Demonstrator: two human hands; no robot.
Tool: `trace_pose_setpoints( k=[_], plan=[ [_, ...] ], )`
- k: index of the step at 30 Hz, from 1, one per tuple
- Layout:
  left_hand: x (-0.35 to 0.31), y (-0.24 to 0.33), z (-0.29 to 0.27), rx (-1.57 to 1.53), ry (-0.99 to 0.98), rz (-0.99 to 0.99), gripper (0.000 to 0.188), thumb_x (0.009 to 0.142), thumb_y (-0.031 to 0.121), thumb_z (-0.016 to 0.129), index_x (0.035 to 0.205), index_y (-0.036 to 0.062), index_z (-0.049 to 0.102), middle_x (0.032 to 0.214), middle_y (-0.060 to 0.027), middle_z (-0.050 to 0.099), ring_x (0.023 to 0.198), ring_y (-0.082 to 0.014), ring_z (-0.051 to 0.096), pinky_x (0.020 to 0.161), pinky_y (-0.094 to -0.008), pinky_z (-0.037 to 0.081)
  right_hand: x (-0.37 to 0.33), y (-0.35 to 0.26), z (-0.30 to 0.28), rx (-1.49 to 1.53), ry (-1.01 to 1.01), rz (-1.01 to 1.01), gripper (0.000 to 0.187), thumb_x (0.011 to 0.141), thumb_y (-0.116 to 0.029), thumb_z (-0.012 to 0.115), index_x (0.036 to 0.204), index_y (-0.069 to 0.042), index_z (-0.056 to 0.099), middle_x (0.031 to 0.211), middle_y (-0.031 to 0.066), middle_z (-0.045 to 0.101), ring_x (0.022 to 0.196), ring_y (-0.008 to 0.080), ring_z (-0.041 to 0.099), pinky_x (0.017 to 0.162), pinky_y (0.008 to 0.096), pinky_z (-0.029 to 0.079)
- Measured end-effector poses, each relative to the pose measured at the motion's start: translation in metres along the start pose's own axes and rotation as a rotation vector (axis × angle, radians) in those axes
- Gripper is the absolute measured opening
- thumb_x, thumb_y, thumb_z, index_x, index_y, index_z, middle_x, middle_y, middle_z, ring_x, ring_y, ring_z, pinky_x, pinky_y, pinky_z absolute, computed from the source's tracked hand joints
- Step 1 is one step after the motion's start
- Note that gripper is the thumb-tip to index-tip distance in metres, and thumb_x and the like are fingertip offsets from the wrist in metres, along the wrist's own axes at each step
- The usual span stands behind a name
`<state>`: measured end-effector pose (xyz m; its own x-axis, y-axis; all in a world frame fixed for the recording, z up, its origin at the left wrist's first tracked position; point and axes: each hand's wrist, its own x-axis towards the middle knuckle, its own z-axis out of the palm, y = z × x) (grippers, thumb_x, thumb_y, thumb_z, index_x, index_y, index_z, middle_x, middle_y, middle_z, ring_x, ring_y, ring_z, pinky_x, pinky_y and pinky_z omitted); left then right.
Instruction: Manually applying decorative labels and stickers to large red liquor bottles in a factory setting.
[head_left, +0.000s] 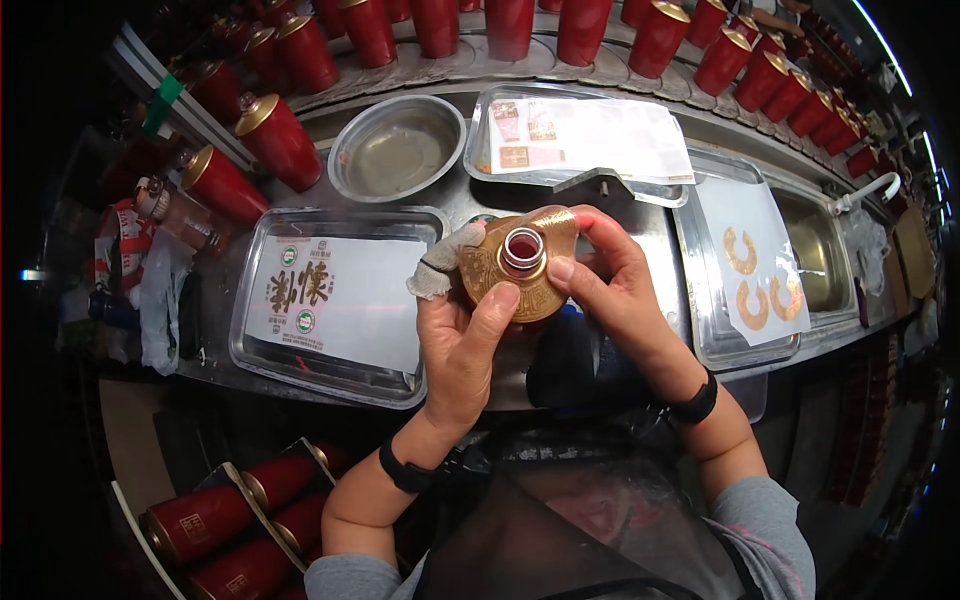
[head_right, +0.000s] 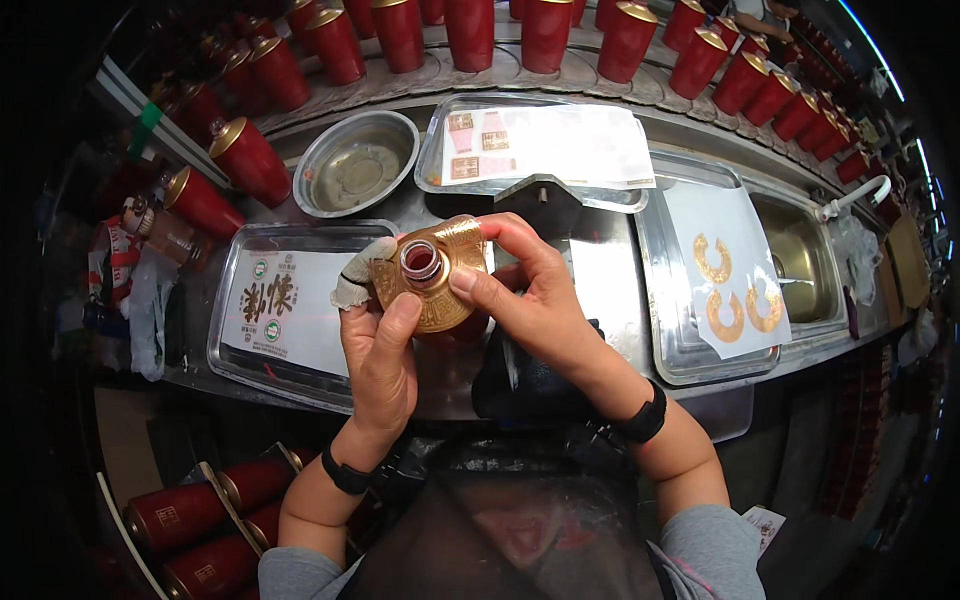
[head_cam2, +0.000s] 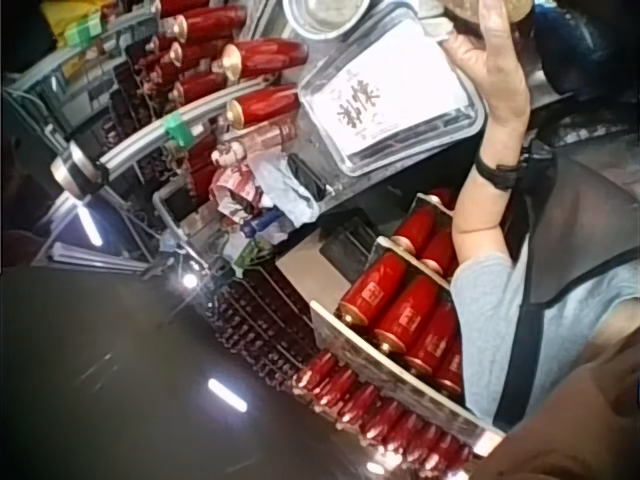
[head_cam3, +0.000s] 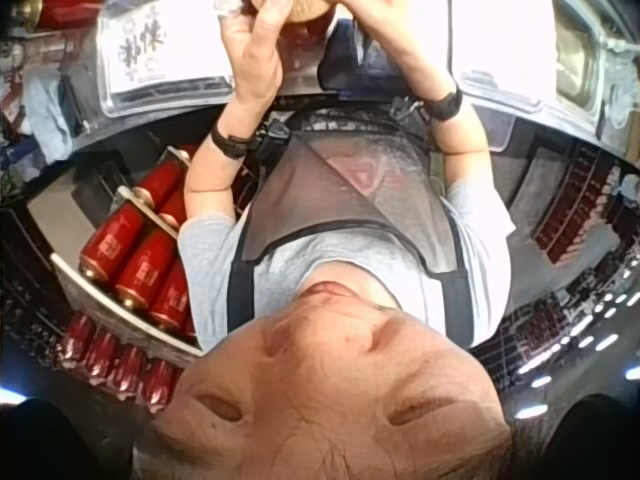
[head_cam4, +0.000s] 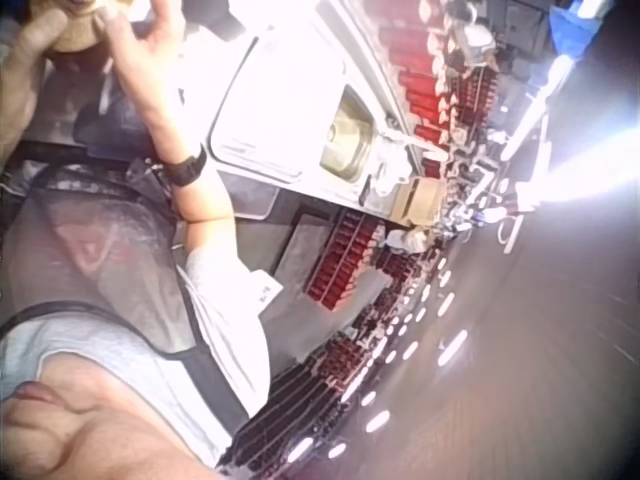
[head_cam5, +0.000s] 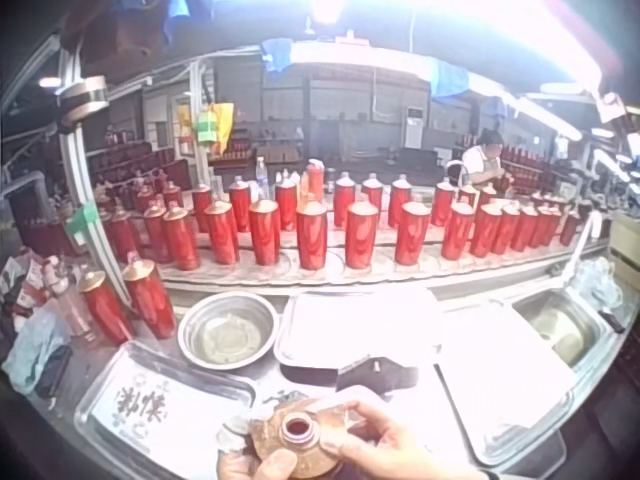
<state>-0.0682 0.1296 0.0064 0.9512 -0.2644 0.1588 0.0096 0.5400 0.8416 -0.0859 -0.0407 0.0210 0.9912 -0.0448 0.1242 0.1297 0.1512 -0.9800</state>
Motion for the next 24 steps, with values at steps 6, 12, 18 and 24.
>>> trace_pose_setpoints(
  k=[6, 12, 18, 24],
  plan=[
    [0.0014, -0.0005, -0.0011, 0.017, -0.013, 0.015, 0.049, 0.094, 0.009, 0.065, 0.139, 0.005, 0.045, 0.134, -0.0083, 0.051, 0.123, -0.016, 0.051, 0.11, -0.0343, 0.039, -0.0004, 0.0019, 0.0008, 0.008, -0.014, -0.03, 0.041, 0.091, -0.015, 0.074, 0.123, -0.001, 0.055, 0.124, 0.0043, 0.052, 0.098, 0.0129, 0.066, 0.074, 0.0231, 0.057],
    [-0.0002, -0.0007, 0.0003, -0.014, 0.007, -0.004, 0.049, 0.094, 0.009, 0.066, 0.139, 0.0049, 0.045, 0.134, -0.0086, 0.051, 0.124, -0.0162, 0.051, 0.11, -0.0344, 0.039, -0.0022, 0.0018, 0.0014, -0.018, -0.008, -0.066, 0.044, 0.088, -0.014, 0.076, 0.124, -0.002, 0.054, 0.123, 0.0042, 0.051, 0.097, 0.0134, 0.066, 0.072, 0.0237, 0.059],
    [-0.0001, -0.0008, 0.0011, 0.0, -0.006, 0.001, 0.049, 0.094, 0.009, 0.066, 0.138, 0.0048, 0.045, 0.134, -0.0087, 0.051, 0.123, -0.0163, 0.051, 0.109, -0.0346, 0.04, -0.0031, -0.0003, -0.0007, -0.01, -0.033, -0.048, 0.044, 0.088, -0.013, 0.076, 0.124, -0.002, 0.053, 0.123, 0.0044, 0.05, 0.098, 0.0133, 0.065, 0.073, 0.0237, 0.059],
    [-0.0005, 0.0029, 0.0027, 0.0, -0.003, 0.0, 0.047, 0.095, 0.009, 0.064, 0.138, 0.0046, 0.046, 0.132, -0.009, 0.053, 0.121, -0.016, 0.053, 0.108, -0.0337, 0.041, -0.0021, -0.0026, 0.0014, -0.04, -0.054, -0.046, 0.048, 0.086, -0.015, 0.079, 0.124, -0.002, 0.054, 0.123, 0.0046, 0.05, 0.1, 0.0145, 0.065, 0.073, 0.0241, 0.059]
  ],
)
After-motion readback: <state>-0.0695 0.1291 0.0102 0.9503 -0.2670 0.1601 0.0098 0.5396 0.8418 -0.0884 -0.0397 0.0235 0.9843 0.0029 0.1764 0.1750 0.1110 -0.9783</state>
